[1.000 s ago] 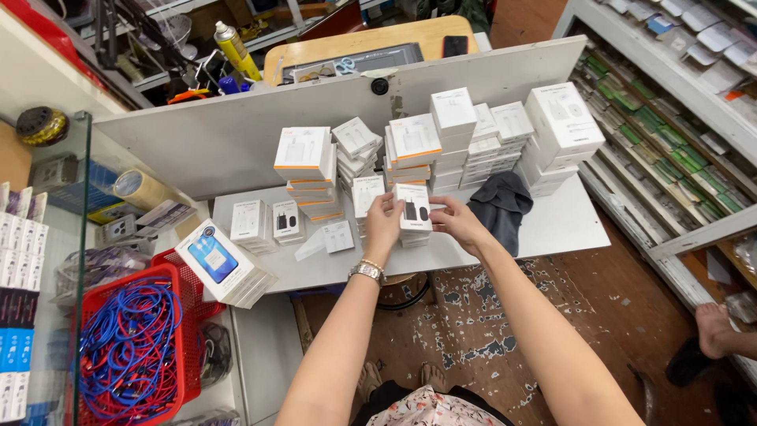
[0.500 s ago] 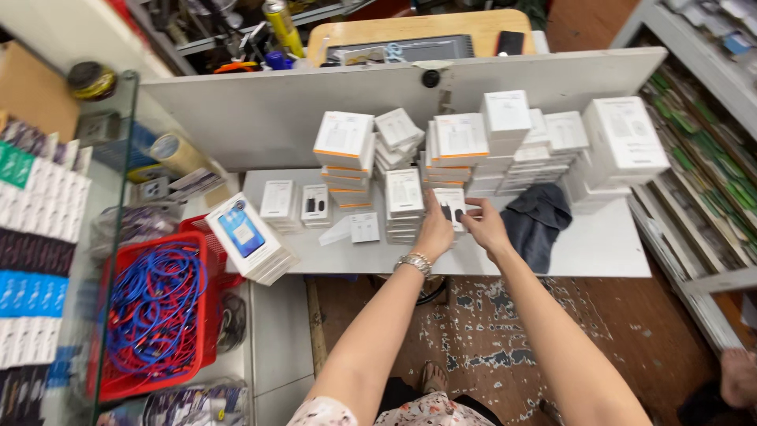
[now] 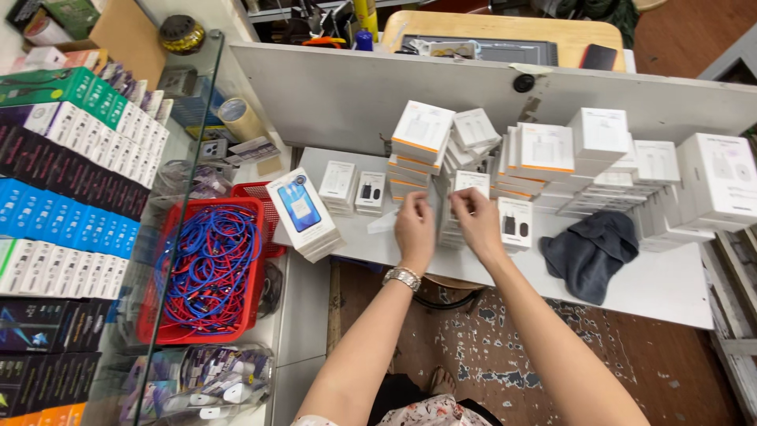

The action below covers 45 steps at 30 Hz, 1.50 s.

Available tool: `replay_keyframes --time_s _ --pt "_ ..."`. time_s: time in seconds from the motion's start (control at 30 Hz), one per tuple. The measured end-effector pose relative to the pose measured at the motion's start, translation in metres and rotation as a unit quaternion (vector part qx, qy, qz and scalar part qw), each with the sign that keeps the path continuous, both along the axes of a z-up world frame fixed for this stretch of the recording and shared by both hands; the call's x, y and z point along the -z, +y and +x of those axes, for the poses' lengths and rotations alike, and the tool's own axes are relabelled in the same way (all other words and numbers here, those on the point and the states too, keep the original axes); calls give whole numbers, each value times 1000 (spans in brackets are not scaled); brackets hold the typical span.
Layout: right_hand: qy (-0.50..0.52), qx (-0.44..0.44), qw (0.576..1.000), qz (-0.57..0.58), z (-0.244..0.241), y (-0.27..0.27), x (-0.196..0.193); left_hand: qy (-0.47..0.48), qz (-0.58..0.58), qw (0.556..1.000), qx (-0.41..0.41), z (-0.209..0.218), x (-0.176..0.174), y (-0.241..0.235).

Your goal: The person wipes small white boxes with a dark cloth on a table, then places them onto a glass shelf. The person handles the boxes one at a time, wiping them before stacking them on the shelf.

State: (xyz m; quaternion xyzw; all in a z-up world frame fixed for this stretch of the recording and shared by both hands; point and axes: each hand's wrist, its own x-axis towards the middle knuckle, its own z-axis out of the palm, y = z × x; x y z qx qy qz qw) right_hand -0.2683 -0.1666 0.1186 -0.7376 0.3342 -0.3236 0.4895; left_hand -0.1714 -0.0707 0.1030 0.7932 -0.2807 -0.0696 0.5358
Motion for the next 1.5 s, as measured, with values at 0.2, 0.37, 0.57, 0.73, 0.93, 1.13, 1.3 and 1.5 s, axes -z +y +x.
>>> replay_keyframes --time_s 0.2,0.37,0.57,0.73,0.93,1.13,1.3,1.5 --pt "127 -96 975 157 82 26 54 110 64 991 -42 112 91 30" --pt "134 -96 953 256 145 26 122 374 67 925 20 163 146 40" --pt "80 -59 930 353 177 17 193 501 42 861 80 189 179 35" --pt "115 -33 941 316 192 21 201 490 57 864 104 188 157 37" --pt "119 79 958 248 191 30 183 464 43 877 120 177 120 46" --pt "18 42 934 355 164 26 151 345 84 931 85 160 95 68" --pt "-25 -67 885 460 111 31 90 347 5 938 27 139 64 70" --pt "-69 -156 888 428 36 36 0 592 -288 728 190 89 11 48"
